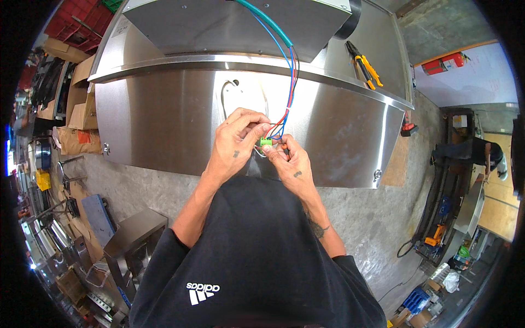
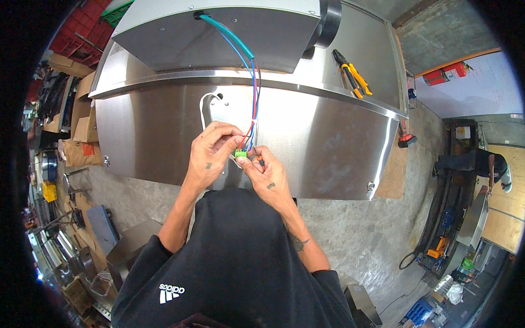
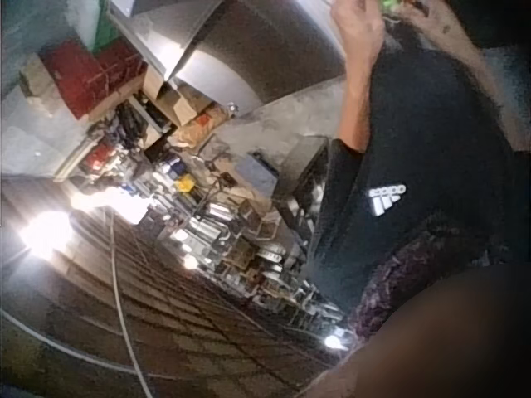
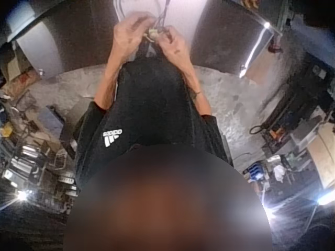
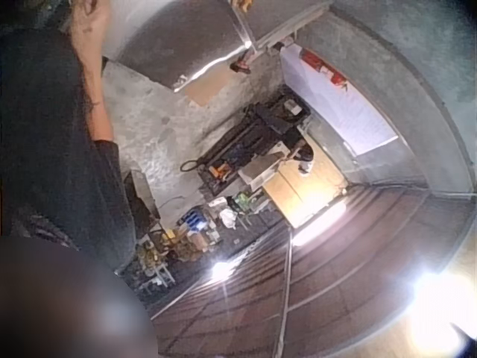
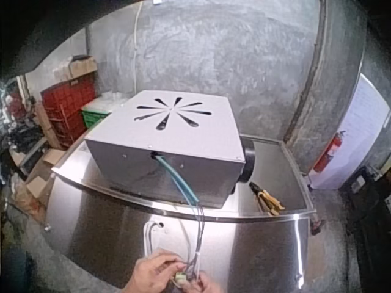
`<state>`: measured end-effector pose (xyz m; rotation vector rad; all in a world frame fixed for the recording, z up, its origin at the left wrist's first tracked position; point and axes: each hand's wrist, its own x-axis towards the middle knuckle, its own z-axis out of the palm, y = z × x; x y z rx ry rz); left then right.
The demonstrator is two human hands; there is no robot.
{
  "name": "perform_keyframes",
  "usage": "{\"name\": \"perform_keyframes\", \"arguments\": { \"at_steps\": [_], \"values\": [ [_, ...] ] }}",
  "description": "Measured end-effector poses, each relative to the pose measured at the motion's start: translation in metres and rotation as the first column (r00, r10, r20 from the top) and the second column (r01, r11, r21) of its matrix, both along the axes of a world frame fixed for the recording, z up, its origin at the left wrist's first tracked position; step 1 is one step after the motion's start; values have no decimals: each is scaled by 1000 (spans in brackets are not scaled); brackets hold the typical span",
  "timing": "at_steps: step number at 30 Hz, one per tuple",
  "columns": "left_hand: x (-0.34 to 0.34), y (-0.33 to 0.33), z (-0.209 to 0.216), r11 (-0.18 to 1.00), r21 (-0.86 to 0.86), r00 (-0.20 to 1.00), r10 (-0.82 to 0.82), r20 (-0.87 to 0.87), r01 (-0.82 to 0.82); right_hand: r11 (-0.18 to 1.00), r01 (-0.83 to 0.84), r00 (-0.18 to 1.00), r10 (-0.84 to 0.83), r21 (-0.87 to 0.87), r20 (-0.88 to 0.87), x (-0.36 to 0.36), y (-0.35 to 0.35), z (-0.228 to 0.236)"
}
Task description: The person connects multiple colored wires to a green terminal block on a stainless steel appliance. They use a screwdriver to tighten the terminals and pliers to trim excess wire, then tuck the wires into the unit.
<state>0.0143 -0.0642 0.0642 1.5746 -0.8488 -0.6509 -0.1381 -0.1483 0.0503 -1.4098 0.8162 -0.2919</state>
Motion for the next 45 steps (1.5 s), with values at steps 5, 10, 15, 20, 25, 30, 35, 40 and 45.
{"name": "perform_keyframes", "arguments": {
  "at_steps": [5, 10, 15, 20, 25, 30, 35, 40, 45],
  "values": [
    [6, 2, 8, 996, 92, 1000, -3, -31, 6, 999, 39, 999, -39, 1, -13, 1, 2, 2],
    [4, 3, 1, 999, 32, 981, 4, -192, 2, 999, 48, 999, -48, 21, 12, 1, 0, -2],
    [4, 2, 1, 999, 37, 995, -13, -97, 16, 999, 39, 999, -39, 23, -18, 1, -2, 4],
    [6, 0, 1, 999, 11, 997, -38, 63, 38, 1000, 31, 999, -31, -3, -16, 1, -2, 0],
    [7, -2, 10, 998, 56, 988, -44, 147, 36, 998, 47, 998, -46, 37, -32, 0, -1, -1],
    [6, -1, 7, 999, 44, 992, -36, 124, 30, 998, 42, 999, -43, 43, 25, -1, -1, -9],
    [6, -1, 10, 999, 37, 987, -44, 154, 39, 998, 27, 999, -26, 54, -24, -2, -3, -5],
    [7, -1, 11, 995, 49, 992, -90, 87, 86, 1000, 26, 999, -26, 16, -18, -2, -6, 1],
    [11, -2, 11, 987, 104, 992, -123, 16, 121, 1000, 18, 999, -18, 1, -45, -4, -8, 0]
  ]
}}
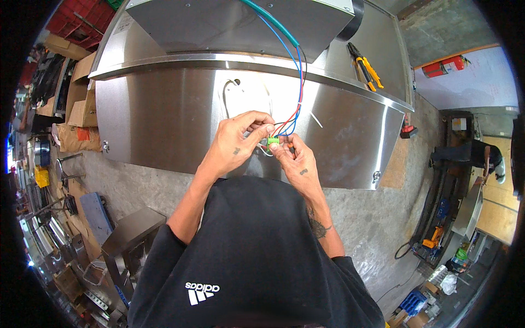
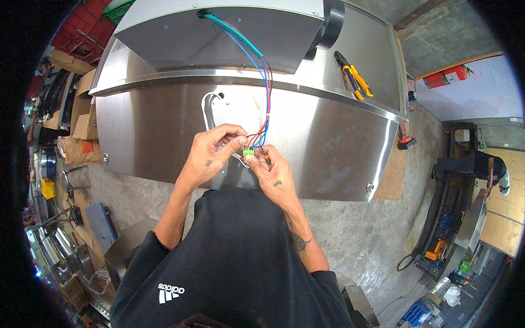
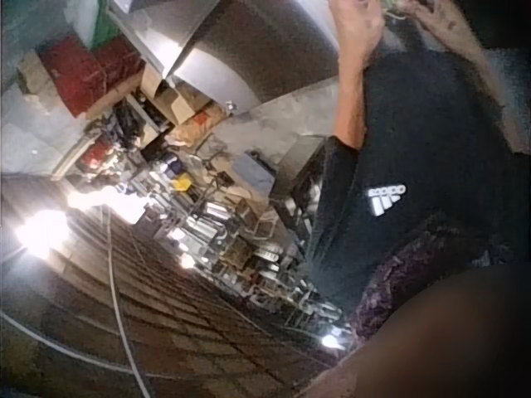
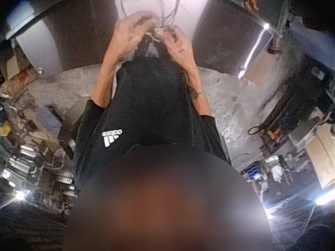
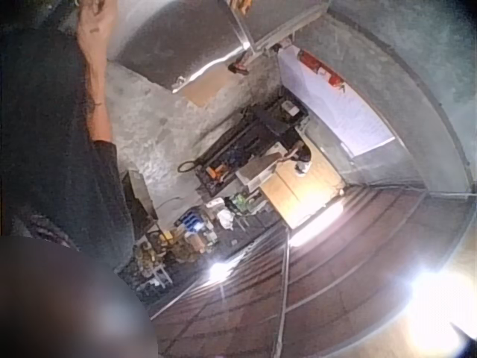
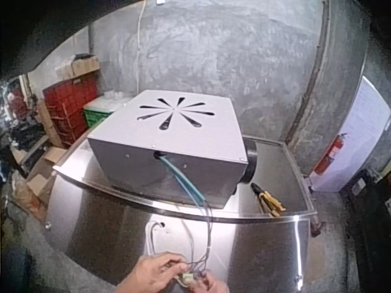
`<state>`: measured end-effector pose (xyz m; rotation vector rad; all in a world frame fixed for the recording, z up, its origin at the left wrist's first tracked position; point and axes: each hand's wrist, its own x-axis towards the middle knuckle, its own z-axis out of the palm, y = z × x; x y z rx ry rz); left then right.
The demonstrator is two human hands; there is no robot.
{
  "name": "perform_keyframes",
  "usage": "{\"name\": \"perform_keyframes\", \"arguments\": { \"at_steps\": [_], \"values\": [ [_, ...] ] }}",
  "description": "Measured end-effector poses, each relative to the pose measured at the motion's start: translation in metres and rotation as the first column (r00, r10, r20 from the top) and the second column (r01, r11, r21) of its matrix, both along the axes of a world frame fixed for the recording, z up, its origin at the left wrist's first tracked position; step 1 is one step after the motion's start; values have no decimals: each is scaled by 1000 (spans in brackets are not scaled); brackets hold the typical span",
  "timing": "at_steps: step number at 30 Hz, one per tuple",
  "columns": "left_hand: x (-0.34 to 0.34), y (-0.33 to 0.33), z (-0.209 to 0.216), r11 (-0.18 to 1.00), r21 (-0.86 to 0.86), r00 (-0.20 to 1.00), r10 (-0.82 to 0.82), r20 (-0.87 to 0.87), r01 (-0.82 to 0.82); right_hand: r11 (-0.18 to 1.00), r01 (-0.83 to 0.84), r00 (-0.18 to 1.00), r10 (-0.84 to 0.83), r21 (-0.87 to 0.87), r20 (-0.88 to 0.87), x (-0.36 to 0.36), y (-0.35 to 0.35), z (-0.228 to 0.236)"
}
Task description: The person connects multiple colored wires to a green terminal block on a stainless steel appliance. They use a screwdriver to tighten the terminals and pliers to trim excess wire, then tuck the wires into the unit.
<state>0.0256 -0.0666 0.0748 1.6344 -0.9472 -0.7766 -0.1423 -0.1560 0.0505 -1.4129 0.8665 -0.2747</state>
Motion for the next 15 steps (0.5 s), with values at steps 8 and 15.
{"name": "perform_keyframes", "arguments": {
  "at_steps": [8, 15],
  "values": [
    [0, -2, 5, 998, 50, 999, -43, 17, 42, 996, 8, 998, -13, 86, 54, -4, 0, -8],
    [-3, 0, -11, 999, 31, 994, 13, -105, -9, 928, 14, 976, -94, 373, 197, -7, 3, -15]
  ]
}}
